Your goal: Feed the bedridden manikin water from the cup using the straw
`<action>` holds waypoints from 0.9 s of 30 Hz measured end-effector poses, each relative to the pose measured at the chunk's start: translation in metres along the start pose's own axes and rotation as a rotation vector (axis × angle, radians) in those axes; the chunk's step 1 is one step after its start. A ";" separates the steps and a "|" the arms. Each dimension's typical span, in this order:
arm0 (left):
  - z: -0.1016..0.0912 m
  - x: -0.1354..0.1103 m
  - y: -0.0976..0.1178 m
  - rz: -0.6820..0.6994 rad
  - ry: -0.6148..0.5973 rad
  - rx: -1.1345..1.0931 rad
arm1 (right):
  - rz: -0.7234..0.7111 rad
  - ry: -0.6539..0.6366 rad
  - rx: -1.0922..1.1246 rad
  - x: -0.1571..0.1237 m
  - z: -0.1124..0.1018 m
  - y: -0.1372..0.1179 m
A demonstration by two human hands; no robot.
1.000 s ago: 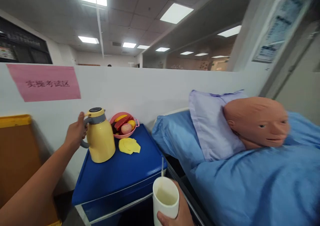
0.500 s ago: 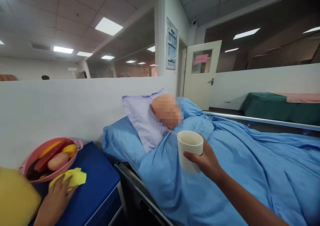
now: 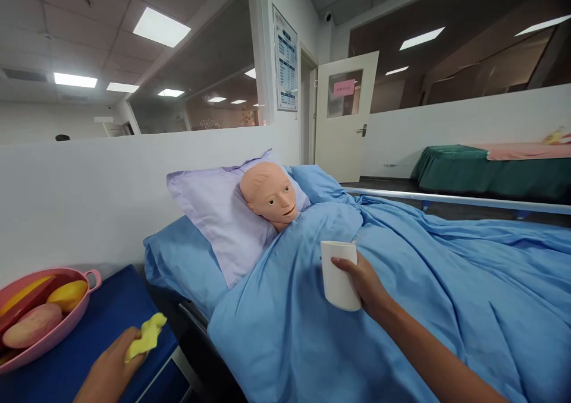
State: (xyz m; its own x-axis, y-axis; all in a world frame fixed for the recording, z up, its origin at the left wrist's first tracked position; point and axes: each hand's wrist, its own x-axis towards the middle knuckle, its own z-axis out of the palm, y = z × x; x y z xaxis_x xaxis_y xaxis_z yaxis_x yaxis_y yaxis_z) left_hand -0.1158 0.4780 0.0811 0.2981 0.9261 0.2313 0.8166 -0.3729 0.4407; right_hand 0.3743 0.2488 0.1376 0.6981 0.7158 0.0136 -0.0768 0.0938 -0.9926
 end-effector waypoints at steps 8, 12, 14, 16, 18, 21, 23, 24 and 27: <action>0.010 0.011 0.187 -0.126 0.305 -0.632 | -0.132 -0.118 0.029 0.026 0.005 -0.008; 0.051 0.022 0.257 -0.055 0.325 -0.923 | -0.189 -0.178 0.086 0.060 0.010 -0.022; 0.071 0.031 0.285 -0.068 0.335 -1.033 | -0.186 -0.216 0.129 0.078 0.013 -0.025; 0.088 0.039 0.307 -0.071 0.361 -1.130 | -0.153 -0.266 0.168 0.093 0.017 -0.022; 0.101 0.047 0.325 -0.054 0.361 -1.177 | -0.109 -0.316 0.209 0.103 0.018 -0.014; 0.119 0.056 0.345 -0.002 0.309 -1.189 | -0.090 -0.387 0.270 0.107 0.016 0.000; 0.129 0.062 0.357 0.030 0.326 -1.205 | -0.090 -0.451 0.268 0.107 0.012 0.006; 0.134 0.065 0.363 0.036 0.370 -1.218 | -0.088 -0.480 0.256 0.107 0.011 0.008; 0.147 0.072 0.378 0.016 0.578 -1.177 | -0.076 -0.536 0.231 0.106 0.008 0.009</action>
State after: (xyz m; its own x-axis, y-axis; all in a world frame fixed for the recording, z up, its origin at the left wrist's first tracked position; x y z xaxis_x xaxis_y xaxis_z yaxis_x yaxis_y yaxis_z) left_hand 0.2870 0.4120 0.1367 -0.1906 0.8725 0.4499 -0.1909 -0.4825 0.8548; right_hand 0.4413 0.3311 0.1308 0.2549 0.9456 0.2022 -0.2361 0.2636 -0.9353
